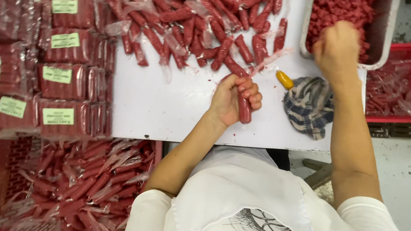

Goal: The person fills sausage casings with ground meat by hand, twists them into links, and places them into a basket. The person also uses a cloth to wipe the work surface and handles a yellow tool.

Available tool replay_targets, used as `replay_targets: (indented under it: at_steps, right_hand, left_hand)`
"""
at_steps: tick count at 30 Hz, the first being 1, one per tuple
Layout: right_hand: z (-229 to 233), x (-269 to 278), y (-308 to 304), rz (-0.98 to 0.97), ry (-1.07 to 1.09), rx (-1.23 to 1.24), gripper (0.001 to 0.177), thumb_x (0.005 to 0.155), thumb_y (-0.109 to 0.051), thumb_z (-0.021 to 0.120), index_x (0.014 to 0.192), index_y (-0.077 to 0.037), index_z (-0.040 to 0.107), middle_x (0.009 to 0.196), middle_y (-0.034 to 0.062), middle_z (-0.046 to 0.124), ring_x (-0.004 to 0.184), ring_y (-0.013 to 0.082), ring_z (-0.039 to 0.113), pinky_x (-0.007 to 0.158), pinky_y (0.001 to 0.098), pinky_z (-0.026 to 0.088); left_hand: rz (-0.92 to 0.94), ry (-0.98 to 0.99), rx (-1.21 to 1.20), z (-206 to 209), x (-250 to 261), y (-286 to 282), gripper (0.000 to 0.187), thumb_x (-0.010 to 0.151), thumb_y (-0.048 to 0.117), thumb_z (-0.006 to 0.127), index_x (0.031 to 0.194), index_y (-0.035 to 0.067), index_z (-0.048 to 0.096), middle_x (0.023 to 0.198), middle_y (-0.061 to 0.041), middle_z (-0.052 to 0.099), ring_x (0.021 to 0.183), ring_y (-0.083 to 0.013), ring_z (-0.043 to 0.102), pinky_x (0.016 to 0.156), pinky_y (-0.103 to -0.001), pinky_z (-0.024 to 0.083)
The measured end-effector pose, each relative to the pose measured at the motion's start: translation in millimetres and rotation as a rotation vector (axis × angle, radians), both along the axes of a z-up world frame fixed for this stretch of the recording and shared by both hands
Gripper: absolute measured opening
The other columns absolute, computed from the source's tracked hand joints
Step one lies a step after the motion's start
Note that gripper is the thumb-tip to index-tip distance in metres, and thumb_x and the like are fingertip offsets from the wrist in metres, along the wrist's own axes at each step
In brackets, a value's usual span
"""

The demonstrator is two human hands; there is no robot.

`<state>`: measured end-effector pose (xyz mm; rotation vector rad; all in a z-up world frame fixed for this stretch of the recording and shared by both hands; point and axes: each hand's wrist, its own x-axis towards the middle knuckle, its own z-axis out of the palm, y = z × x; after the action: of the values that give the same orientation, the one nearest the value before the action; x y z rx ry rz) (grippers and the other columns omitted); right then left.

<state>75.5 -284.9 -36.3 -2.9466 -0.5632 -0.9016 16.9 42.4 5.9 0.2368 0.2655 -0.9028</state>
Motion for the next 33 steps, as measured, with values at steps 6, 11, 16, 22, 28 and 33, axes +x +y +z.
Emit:
replay_targets:
  at_steps: [6, 11, 16, 22, 28, 33]
  right_hand:
    - [51.1, -34.2, 69.4, -0.079, -0.04, -0.089, 0.041, 0.099, 0.008, 0.071, 0.14, 0.001, 0.07, 0.124, 0.0193, 0.069, 0.103, 0.0309, 0.062, 0.073, 0.0358, 0.048]
    - [-38.1, -69.9, 82.7, -0.194, 0.309, -0.168, 0.021, 0.095, -0.017, 0.069, 0.114, -0.007, 0.07, 0.1, 0.01, 0.064, 0.096, 0.0311, 0.063, 0.072, 0.0444, 0.05]
    - [-18.0, -89.0, 119.0, -0.117, 0.194, -0.203, 0.035, 0.088, -0.016, 0.075, 0.122, -0.009, 0.069, 0.104, 0.0045, 0.062, 0.103, 0.0249, 0.063, 0.081, 0.0376, 0.047]
    - [2.0, -102.6, 148.5, 0.283, 0.314, 0.233, 0.038, 0.088, 0.0, 0.069, 0.125, -0.003, 0.064, 0.107, 0.0165, 0.059, 0.099, 0.0407, 0.06, 0.078, 0.0467, 0.049]
    - [-11.2, -107.8, 125.3, 0.222, 0.246, 0.231, 0.031, 0.095, -0.004, 0.065, 0.125, -0.01, 0.065, 0.106, 0.0096, 0.057, 0.098, 0.0332, 0.06, 0.078, 0.0409, 0.047]
    - [-31.4, -108.6, 96.3, 0.141, 0.154, 0.09, 0.033, 0.091, -0.008, 0.067, 0.124, -0.012, 0.068, 0.106, 0.0101, 0.059, 0.102, 0.0331, 0.059, 0.081, 0.0429, 0.044]
  left_hand:
    - [0.453, -0.442, 0.534, -62.6, 12.3, 41.9, 0.023, 0.098, 0.007, 0.045, 0.081, 0.003, 0.061, 0.081, -0.013, 0.064, 0.071, -0.0223, 0.056, 0.067, -0.033, 0.048]
    - [0.643, -0.355, 0.437, -100.6, 22.7, 62.6, 0.017, 0.106, 0.012, 0.049, 0.101, 0.005, 0.064, 0.085, -0.008, 0.061, 0.079, -0.0221, 0.065, 0.083, -0.038, 0.057]
    - [0.759, -0.194, 0.332, -136.8, 39.6, 47.4, 0.019, 0.111, 0.013, 0.035, 0.109, 0.009, 0.053, 0.08, -0.002, 0.052, 0.074, -0.0193, 0.063, 0.078, -0.04, 0.06]
    - [0.723, -0.268, 0.309, -97.4, 28.0, -8.8, 0.015, 0.111, 0.012, 0.04, 0.108, 0.006, 0.053, 0.078, -0.002, 0.047, 0.072, -0.017, 0.06, 0.074, -0.036, 0.059]
    - [0.688, -0.333, 0.348, -88.8, 27.9, -27.4, 0.015, 0.111, 0.016, 0.043, 0.107, 0.006, 0.054, 0.078, -0.003, 0.047, 0.072, -0.0184, 0.06, 0.076, -0.038, 0.058]
    - [0.532, -0.544, 0.596, -106.5, 29.7, -45.4, 0.02, 0.111, 0.016, 0.044, 0.105, 0.006, 0.059, 0.077, -0.001, 0.052, 0.073, -0.0172, 0.066, 0.078, -0.034, 0.061]
